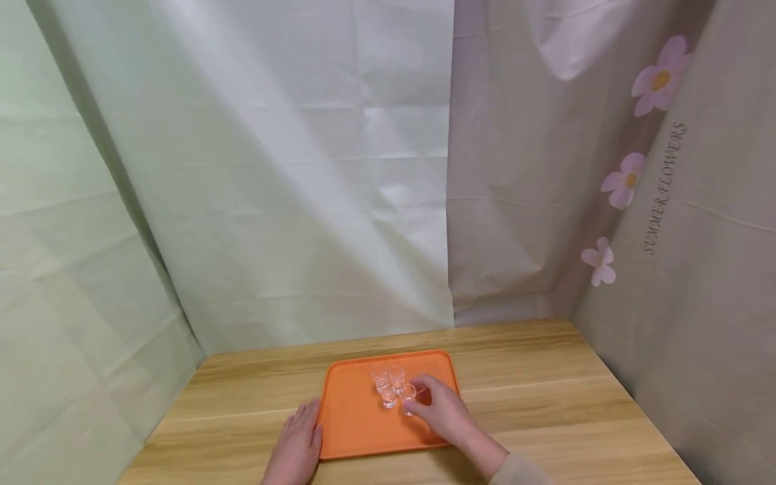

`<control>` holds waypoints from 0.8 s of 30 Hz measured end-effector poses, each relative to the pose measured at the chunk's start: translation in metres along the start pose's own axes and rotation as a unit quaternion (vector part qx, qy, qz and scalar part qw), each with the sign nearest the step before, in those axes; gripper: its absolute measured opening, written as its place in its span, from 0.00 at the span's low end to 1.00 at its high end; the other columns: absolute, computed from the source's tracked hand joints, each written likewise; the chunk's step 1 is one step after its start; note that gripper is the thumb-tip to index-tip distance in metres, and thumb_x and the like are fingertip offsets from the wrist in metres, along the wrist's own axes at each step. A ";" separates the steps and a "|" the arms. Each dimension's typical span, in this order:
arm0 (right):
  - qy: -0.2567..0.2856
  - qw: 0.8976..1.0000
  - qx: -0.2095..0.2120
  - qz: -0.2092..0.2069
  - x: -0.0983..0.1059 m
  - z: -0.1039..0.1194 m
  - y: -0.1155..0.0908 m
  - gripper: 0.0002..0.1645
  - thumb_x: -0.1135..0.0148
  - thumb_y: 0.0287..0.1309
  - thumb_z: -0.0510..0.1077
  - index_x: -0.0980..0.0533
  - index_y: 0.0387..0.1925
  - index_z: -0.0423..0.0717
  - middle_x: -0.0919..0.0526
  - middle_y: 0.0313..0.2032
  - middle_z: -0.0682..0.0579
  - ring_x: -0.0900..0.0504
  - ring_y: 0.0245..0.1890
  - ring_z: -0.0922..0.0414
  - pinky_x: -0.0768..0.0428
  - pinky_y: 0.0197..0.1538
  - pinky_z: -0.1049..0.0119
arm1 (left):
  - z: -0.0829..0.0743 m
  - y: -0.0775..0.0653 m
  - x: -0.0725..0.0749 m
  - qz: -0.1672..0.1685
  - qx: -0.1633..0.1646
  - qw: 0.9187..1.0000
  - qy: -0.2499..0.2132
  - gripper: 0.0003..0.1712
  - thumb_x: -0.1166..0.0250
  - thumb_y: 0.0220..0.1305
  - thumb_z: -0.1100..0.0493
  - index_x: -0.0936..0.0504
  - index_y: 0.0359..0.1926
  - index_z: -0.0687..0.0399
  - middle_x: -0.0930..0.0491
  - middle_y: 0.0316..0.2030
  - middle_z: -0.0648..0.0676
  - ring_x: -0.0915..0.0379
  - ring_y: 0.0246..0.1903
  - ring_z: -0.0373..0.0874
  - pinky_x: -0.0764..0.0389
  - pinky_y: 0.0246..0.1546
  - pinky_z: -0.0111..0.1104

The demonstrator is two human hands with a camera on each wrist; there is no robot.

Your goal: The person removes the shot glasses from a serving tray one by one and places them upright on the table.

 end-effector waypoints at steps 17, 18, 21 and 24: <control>0.024 1.000 0.003 -0.001 -0.003 0.001 0.002 0.15 0.22 0.68 0.45 0.15 0.51 0.44 0.12 0.44 0.56 0.12 0.47 0.56 0.12 0.52 0.66 | 0.006 -0.002 -0.007 -0.061 -0.027 0.998 0.004 0.26 0.35 0.74 0.67 0.21 0.69 0.73 0.19 0.67 0.69 0.27 0.69 0.73 0.30 0.71 0.67; 0.025 1.000 0.003 -0.001 -0.003 0.001 0.002 0.15 0.21 0.68 0.45 0.15 0.50 0.44 0.12 0.44 0.56 0.12 0.47 0.57 0.12 0.51 0.66 | 0.007 -0.002 -0.008 -0.067 -0.030 0.997 0.003 0.26 0.36 0.74 0.66 0.22 0.69 0.73 0.19 0.67 0.69 0.27 0.69 0.73 0.30 0.71 0.67; 0.028 1.000 0.004 -0.004 -0.003 0.000 0.002 0.14 0.21 0.68 0.45 0.15 0.50 0.44 0.12 0.43 0.56 0.12 0.46 0.57 0.12 0.50 0.67 | 0.012 -0.002 -0.014 -0.082 -0.034 0.996 0.011 0.26 0.36 0.75 0.66 0.21 0.70 0.71 0.18 0.66 0.68 0.26 0.69 0.72 0.30 0.72 0.64; 0.033 0.999 0.006 -0.010 -0.003 0.001 0.001 0.14 0.21 0.67 0.44 0.15 0.49 0.43 0.12 0.42 0.56 0.12 0.44 0.59 0.12 0.49 0.68 | 0.015 -0.003 -0.017 -0.094 -0.034 0.995 0.016 0.26 0.35 0.74 0.66 0.21 0.70 0.70 0.17 0.66 0.66 0.25 0.69 0.70 0.29 0.73 0.61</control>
Point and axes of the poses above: each hand's wrist, its own y-axis towards the middle knuckle, its own x-axis out of the back of the hand, z = x × y, the point moved 6 cm from there along y, towards the middle knuckle
